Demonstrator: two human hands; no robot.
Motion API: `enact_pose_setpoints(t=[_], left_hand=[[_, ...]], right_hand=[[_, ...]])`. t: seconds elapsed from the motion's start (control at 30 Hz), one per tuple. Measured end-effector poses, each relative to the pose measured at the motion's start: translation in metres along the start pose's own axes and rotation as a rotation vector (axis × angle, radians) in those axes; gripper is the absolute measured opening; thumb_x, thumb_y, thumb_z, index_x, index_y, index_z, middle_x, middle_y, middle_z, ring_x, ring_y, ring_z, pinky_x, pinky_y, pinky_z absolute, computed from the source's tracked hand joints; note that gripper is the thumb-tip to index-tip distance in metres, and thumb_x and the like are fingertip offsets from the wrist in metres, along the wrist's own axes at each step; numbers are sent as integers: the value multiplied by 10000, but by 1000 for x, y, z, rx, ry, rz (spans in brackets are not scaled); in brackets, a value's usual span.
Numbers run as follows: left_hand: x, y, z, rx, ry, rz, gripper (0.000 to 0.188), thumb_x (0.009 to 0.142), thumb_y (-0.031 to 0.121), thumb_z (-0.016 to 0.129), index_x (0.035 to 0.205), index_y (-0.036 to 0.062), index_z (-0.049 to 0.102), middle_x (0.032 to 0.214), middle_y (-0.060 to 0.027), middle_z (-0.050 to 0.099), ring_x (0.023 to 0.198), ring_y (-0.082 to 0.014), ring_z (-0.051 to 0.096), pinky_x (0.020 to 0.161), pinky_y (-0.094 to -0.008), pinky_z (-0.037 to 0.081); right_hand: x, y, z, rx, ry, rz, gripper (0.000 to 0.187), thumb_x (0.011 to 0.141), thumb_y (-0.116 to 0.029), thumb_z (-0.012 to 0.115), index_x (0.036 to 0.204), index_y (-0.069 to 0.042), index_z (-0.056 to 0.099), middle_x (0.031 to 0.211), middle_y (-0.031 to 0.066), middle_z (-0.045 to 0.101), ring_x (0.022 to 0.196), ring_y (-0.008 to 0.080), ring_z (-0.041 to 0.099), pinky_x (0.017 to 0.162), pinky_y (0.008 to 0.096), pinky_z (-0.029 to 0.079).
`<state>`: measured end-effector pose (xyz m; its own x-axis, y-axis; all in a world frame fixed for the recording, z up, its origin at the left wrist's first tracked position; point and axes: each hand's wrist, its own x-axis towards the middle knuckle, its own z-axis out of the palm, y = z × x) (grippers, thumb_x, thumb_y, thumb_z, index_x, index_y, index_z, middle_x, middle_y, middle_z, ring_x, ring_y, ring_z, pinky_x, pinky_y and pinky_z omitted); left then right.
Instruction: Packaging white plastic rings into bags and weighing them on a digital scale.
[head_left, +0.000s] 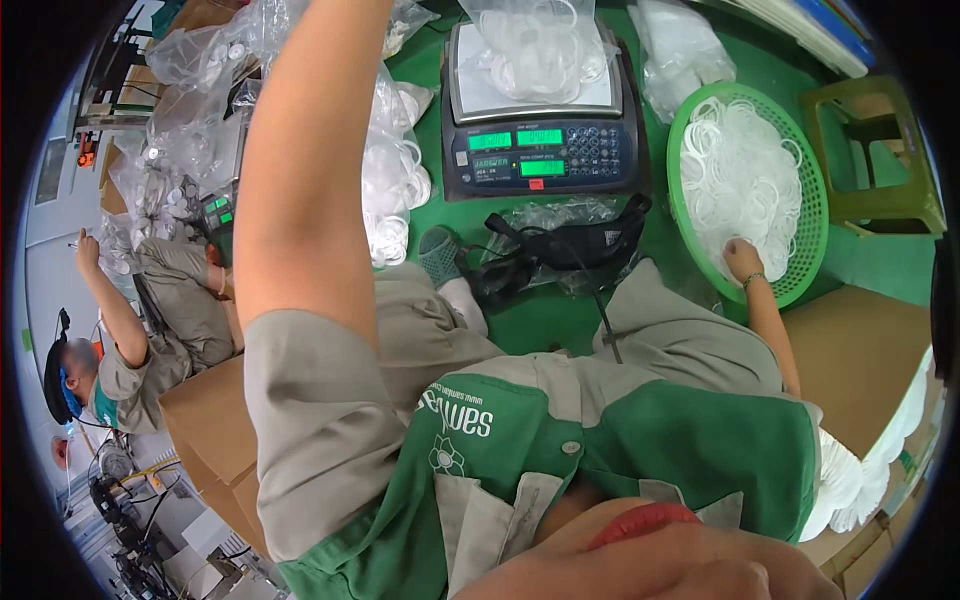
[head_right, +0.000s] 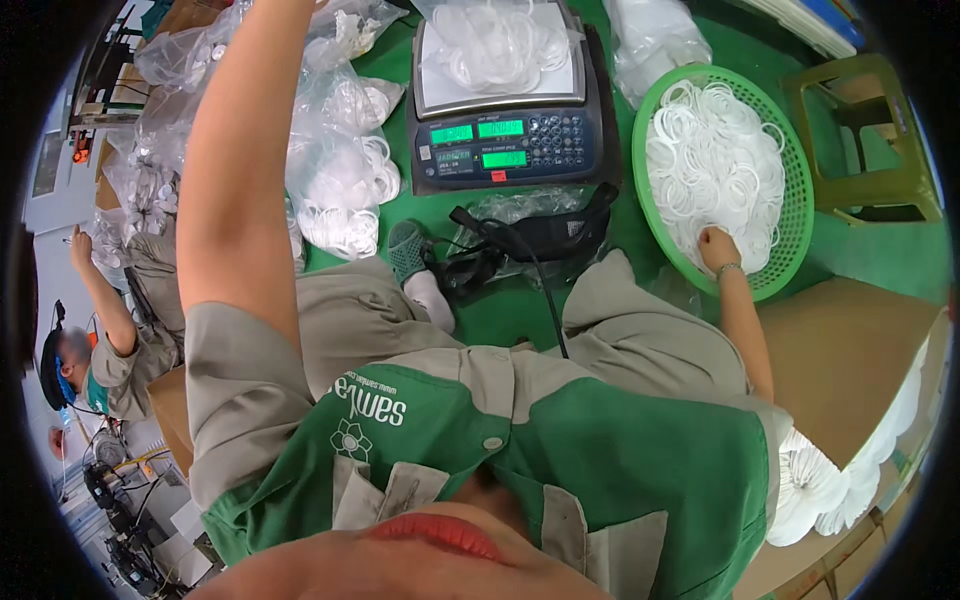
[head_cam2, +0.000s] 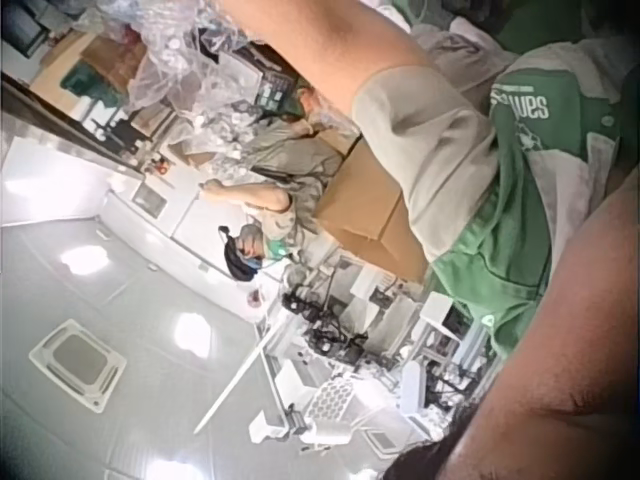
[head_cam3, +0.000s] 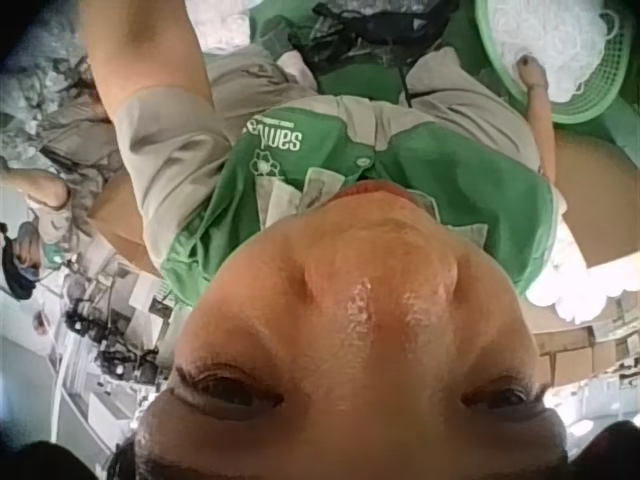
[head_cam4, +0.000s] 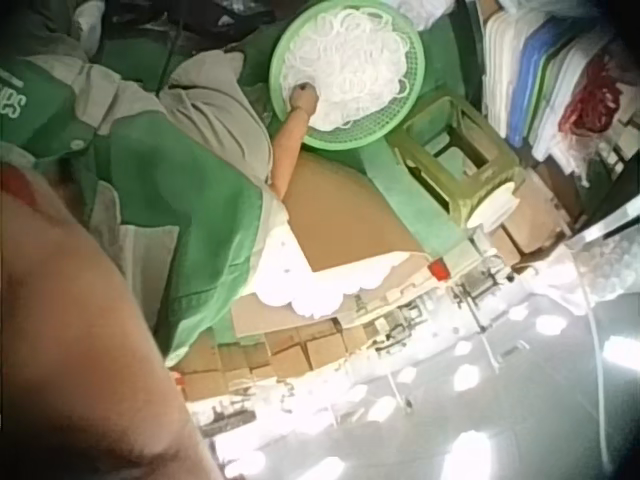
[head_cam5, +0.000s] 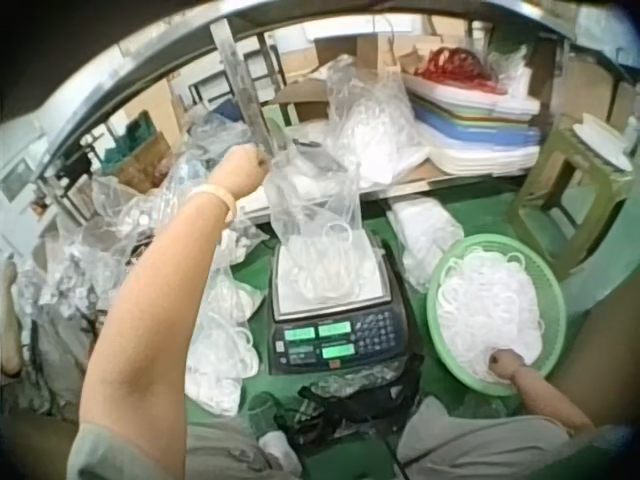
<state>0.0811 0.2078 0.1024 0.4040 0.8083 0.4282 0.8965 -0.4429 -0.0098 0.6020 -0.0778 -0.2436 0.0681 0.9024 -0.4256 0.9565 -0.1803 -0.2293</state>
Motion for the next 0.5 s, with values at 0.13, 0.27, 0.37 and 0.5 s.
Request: enact_pose_setpoints(t=[0.13,0.27,0.37,0.5], left_hand=[[15,28,-31,-268,144,-172,204,706,128,534,797,3,666,723,-186,636,717,-305,625,693,-359,478],[25,24,-43,-431,248,-169,210,731,153,544,804,1,669,655,-139,631,633,-228,623,621,-309,479],[7,-9,-20,-206,186,-120,225,745,156,536,830,-8,665,707,-169,630,680,-282,622,656,-342,482],[-21,-25,9,-123,169,-187,235,743,124,514,889,33,675,862,-234,620,845,-384,598,760,-412,470]], right_hand=[[-2,4,1,24,-17,23,142,743,-158,553,826,-49,592,815,162,622,795,321,594,699,389,468],[-3,9,1,31,-12,39,139,742,-155,553,824,-50,593,807,163,620,786,320,594,696,386,468],[1,6,5,68,14,-35,136,740,-153,558,821,-49,593,796,163,619,774,319,593,693,387,467],[3,3,1,41,10,-15,136,737,-150,559,819,-46,593,801,160,618,770,318,591,693,385,465]])
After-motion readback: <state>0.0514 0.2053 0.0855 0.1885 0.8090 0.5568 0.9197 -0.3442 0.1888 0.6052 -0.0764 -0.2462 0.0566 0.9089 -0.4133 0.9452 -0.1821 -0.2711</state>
